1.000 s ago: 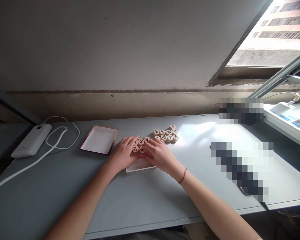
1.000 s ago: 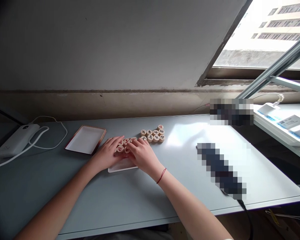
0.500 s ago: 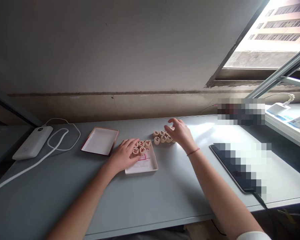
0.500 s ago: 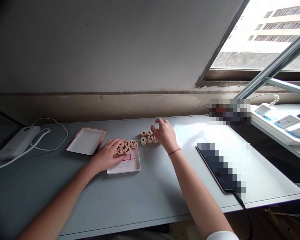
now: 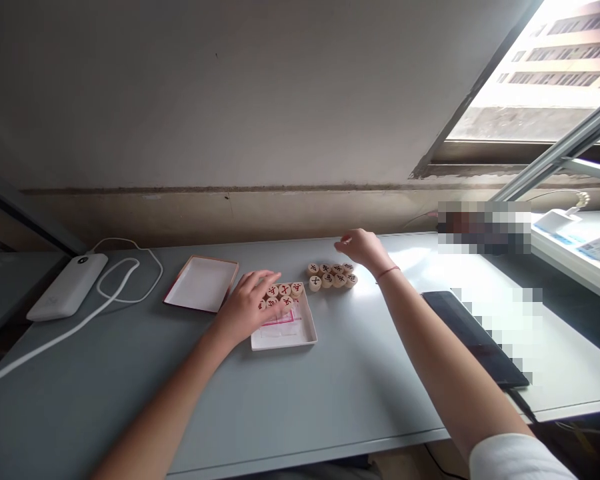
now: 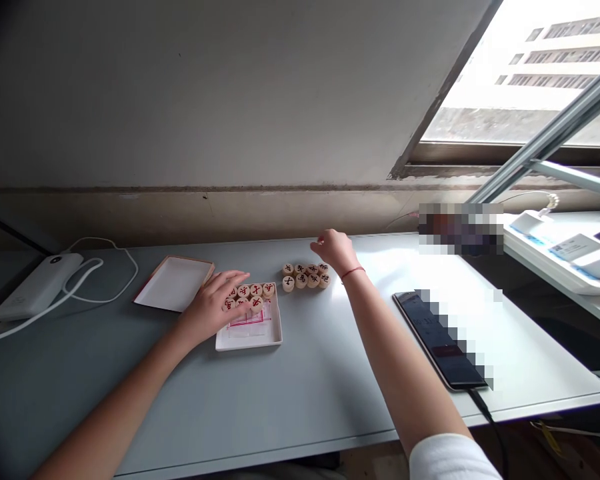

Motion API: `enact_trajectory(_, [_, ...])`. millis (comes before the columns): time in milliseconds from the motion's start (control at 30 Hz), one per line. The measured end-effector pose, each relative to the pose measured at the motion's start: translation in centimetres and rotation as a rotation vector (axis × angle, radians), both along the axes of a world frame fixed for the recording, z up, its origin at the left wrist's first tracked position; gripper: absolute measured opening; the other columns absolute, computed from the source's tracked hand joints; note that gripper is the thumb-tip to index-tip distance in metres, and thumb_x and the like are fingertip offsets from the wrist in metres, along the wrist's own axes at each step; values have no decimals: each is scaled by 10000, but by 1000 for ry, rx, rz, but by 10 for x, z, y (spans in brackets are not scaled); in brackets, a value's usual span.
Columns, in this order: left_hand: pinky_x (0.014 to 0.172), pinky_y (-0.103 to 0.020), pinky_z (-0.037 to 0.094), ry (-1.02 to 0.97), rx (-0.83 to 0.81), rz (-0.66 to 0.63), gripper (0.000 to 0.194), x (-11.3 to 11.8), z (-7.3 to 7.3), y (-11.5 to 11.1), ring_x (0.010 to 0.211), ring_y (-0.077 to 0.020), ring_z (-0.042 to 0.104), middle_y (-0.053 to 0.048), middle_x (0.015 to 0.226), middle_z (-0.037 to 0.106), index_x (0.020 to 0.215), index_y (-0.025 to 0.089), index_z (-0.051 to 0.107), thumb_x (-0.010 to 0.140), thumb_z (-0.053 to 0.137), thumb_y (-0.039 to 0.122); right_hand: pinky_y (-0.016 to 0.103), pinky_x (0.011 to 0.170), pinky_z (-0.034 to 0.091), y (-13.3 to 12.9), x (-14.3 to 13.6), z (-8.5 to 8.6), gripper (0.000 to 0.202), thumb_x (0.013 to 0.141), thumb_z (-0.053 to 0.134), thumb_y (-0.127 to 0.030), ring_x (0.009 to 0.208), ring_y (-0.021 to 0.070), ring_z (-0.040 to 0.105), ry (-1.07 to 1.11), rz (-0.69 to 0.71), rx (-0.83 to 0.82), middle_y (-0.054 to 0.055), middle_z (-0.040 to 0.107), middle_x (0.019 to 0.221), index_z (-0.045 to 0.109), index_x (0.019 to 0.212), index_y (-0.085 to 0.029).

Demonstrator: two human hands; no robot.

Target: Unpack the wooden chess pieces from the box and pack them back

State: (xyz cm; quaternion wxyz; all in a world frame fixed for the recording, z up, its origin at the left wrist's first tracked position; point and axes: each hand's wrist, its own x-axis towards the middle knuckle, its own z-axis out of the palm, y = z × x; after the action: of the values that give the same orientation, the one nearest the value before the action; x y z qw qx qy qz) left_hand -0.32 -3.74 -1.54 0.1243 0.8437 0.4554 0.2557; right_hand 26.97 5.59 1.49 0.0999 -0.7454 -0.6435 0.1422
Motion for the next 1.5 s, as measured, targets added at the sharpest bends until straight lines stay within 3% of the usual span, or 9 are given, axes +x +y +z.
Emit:
enact_trajectory(100, [907,-333,504,-58,6,-15,363,9,10,-1,1076,-192,583,-35,1197,584,1256,274,524,898,542,337,240,563,447,-34,-18,12,288,787,588,-392,739,172,633,357,176,80,70,696,919,683,958,-181])
enact_trajectory(300, [846,-295,521,-133,-10,-120,304,36,16,-6,994,-164,635,-26,1184,603,1225,272,538,922,509,279,244,561,444,-91,-48,14,351,746,659,-482,699,139,603,892,427,-158,51,680,842,620,922,-182])
enact_trajectory(500, [798,-270,505,-93,-9,-56,285,40,6,-10,895,-141,656,-9,1094,630,1161,262,559,890,536,174,273,609,451,-90,-37,-5,382,740,677,-496,688,129,577,1049,377,-112,44,657,818,624,945,-178])
enact_trajectory(633, [804,-254,490,-101,6,-104,123,39,-3,-11,934,-135,637,-20,1078,600,939,219,597,863,544,138,297,654,492,-86,-28,-12,413,714,702,-505,762,152,609,1090,249,-57,74,653,951,635,956,-176])
enact_trajectory(800, [875,-344,423,-13,103,-148,66,42,-10,-7,984,-182,618,-14,990,676,803,204,584,843,594,152,332,722,526,-88,-23,-10,419,709,714,-474,814,174,629,1069,173,-23,80,642,1020,645,1008,-190])
enact_trajectory(1033, [871,-383,372,129,162,-129,77,40,-13,-4,1059,-214,572,-20,1020,685,766,197,607,833,644,207,284,709,531,-95,-34,-17,229,799,610,-297,789,134,625,870,371,50,52,619,1044,622,1011,-213])
enact_trajectory(1267, [812,-325,423,85,134,-44,62,15,12,-8,932,-190,545,-29,983,634,847,208,625,857,586,254,246,646,459,-109,-54,-23,83,791,579,-131,727,116,543,456,580,194,11,567,860,594,827,-204])
enact_trajectory(1367, [747,-300,399,148,64,-115,89,3,19,-20,804,-160,552,5,838,630,820,207,613,870,559,257,242,628,423,-111,-61,-27,132,767,571,-64,708,119,509,311,609,219,20,547,871,580,790,-193])
enact_trajectory(1500, [723,-301,372,253,24,-271,143,-5,13,-40,811,-167,567,-2,834,640,859,194,622,839,625,336,244,585,388,-111,-66,-33,118,789,561,-71,702,135,503,166,586,264,40,535,893,572,816,-185])
